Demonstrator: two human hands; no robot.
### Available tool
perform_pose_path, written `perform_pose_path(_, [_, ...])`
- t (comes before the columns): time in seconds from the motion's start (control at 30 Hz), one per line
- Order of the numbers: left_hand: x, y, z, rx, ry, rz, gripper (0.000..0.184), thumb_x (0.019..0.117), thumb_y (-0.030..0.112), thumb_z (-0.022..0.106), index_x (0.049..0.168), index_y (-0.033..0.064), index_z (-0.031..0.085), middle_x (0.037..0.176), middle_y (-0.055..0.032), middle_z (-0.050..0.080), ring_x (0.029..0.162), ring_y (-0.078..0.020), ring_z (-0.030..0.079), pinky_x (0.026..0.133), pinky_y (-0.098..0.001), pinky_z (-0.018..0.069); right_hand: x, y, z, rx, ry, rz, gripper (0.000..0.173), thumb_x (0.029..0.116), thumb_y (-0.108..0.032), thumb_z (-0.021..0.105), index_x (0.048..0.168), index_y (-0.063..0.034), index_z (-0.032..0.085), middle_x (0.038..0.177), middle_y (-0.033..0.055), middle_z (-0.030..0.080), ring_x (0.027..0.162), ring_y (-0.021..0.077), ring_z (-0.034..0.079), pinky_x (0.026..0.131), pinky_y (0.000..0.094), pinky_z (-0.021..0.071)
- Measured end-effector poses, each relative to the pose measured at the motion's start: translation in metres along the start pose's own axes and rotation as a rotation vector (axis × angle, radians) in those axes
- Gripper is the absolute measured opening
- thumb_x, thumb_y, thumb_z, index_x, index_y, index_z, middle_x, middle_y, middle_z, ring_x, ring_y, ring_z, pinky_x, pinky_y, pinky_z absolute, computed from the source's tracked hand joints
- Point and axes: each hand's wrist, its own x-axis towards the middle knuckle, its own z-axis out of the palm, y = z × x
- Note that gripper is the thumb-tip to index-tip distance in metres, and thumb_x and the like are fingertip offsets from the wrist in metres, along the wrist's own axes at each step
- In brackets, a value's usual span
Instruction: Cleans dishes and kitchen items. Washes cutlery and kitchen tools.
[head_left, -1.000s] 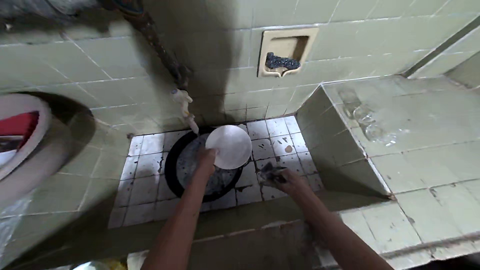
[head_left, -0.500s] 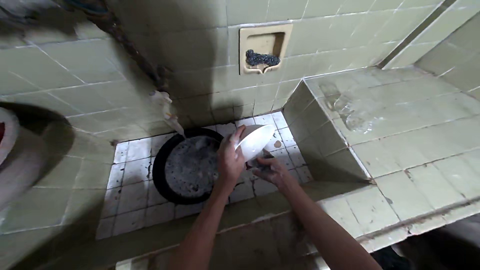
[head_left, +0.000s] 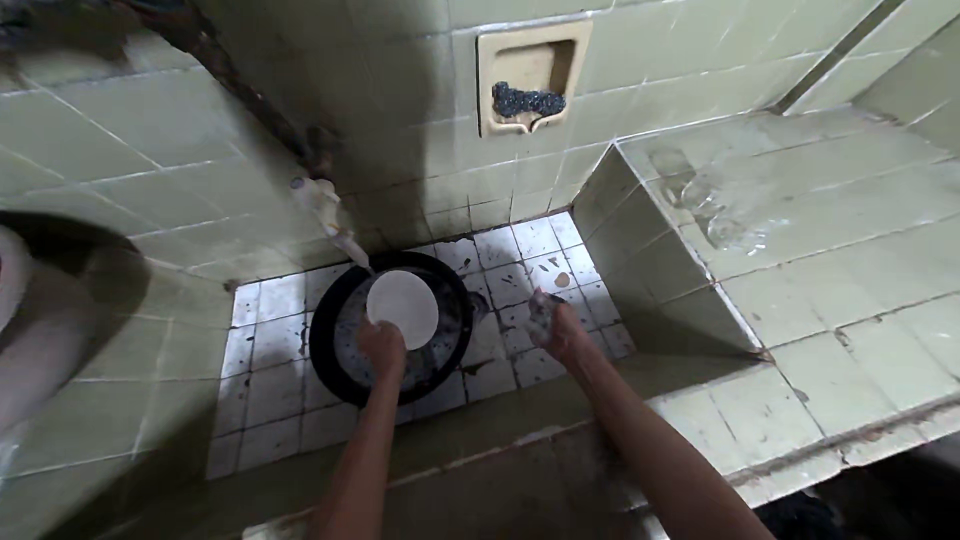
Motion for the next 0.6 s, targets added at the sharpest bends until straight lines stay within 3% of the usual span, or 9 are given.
perform_pose_path(0.07, [0.003,-0.001,0.007,0.084,-0.021,0.049,0.043,0.1065,0.006,0.042,0.147,-0.0083,0.044,0.141,-0.0361,0.05,0.136,-0.0494,0.046,0.114,-0.0602,0.0354,0.002,-0.001,0.001,-0.007,0.074,0.026,0.03,0.1084,-0.04,0.046,0.099,-0.0121,0.053,0.067,-0.0012,0.045,0.048,0.009,0.042,0.043,0.0257,0.0399])
perform_pose_path(0.13, [0.005,-0.001,0.015,0.108,-0.034,0.078,0.044,0.1049,0.004,0.044,0.147,-0.006,0.045,0.14,-0.035,0.052,0.134,-0.0493,0.048,0.112,-0.061,0.0369,0.005,0.0,0.001,0.028,0.196,0.016,0.04,0.1051,-0.049,0.049,0.088,-0.0132,0.051,0.058,-0.0028,0.04,0.043,0.0088,0.038,0.041,0.0261,0.0378])
perform_pose_path(0.2, [0.008,0.0,0.022,0.087,-0.063,0.066,0.045,0.1047,0.004,0.045,0.148,-0.0065,0.044,0.142,-0.0347,0.051,0.136,-0.0486,0.047,0.113,-0.0603,0.0358,0.012,-0.001,0.0,0.11,0.328,-0.022,0.042,0.1041,-0.048,0.053,0.082,-0.0118,0.051,0.056,-0.0019,0.042,0.041,0.0092,0.039,0.039,0.0271,0.0388])
perform_pose_path(0.27, [0.012,0.006,0.027,0.095,-0.103,0.03,0.046,0.1038,0.004,0.048,0.148,-0.0075,0.042,0.143,-0.0347,0.05,0.135,-0.0478,0.048,0.112,-0.0601,0.0372,0.017,-0.003,-0.005,0.157,0.344,-0.003,0.045,0.1054,-0.05,0.048,0.08,-0.0126,0.05,0.055,-0.0012,0.045,0.04,0.0105,0.043,0.039,0.029,0.0428])
perform_pose_path(0.33, [0.017,0.012,0.03,0.075,-0.149,-0.046,0.047,0.1037,0.005,0.049,0.147,-0.0094,0.041,0.144,-0.0355,0.048,0.136,-0.0475,0.047,0.112,-0.0596,0.0371,0.018,-0.002,-0.013,0.177,0.264,0.048,0.039,0.1073,-0.045,0.045,0.101,-0.008,0.055,0.071,0.0046,0.055,0.053,0.0157,0.054,0.05,0.0344,0.0515])
perform_pose_path(0.4, [0.028,0.007,0.031,0.013,-0.17,-0.147,0.045,0.1017,0.005,0.053,0.143,-0.0108,0.045,0.141,-0.0359,0.05,0.131,-0.0475,0.05,0.107,-0.0604,0.0416,0.017,-0.001,-0.014,0.172,0.246,0.085,0.028,0.1074,-0.026,0.049,0.126,-0.0056,0.054,0.095,0.0133,0.062,0.073,0.0228,0.063,0.063,0.0394,0.0553])
perform_pose_path(0.43, [0.034,-0.001,0.031,-0.045,-0.191,-0.202,0.045,0.1004,0.004,0.055,0.142,-0.0113,0.045,0.138,-0.0358,0.051,0.127,-0.0476,0.053,0.103,-0.0611,0.0444,0.018,-0.001,-0.012,0.189,0.259,0.093,0.029,0.1056,-0.015,0.05,0.134,-0.0051,0.05,0.106,0.0176,0.061,0.083,0.0276,0.063,0.068,0.0441,0.0557])
perform_pose_path(0.5, [0.039,-0.014,0.03,-0.223,-0.231,-0.314,0.047,0.0967,-0.001,0.059,0.14,-0.0107,0.045,0.134,-0.0339,0.053,0.119,-0.0451,0.056,0.096,-0.0602,0.0482,0.02,-0.001,-0.01,0.265,0.256,0.089,0.037,0.1033,-0.003,0.044,0.14,-0.0062,0.046,0.12,0.0214,0.058,0.095,0.0332,0.063,0.075,0.0507,0.0564])
perform_pose_path(0.6, [0.033,-0.009,0.024,-0.435,-0.279,-0.402,0.045,0.0963,-0.004,0.057,0.14,-0.0064,0.046,0.131,-0.0288,0.055,0.111,-0.0377,0.059,0.091,-0.054,0.0517,0.021,0.0,-0.009,0.307,0.204,0.107,0.035,0.1029,-0.003,0.04,0.137,-0.0058,0.047,0.118,0.0214,0.06,0.095,0.0342,0.064,0.074,0.0531,0.0564])
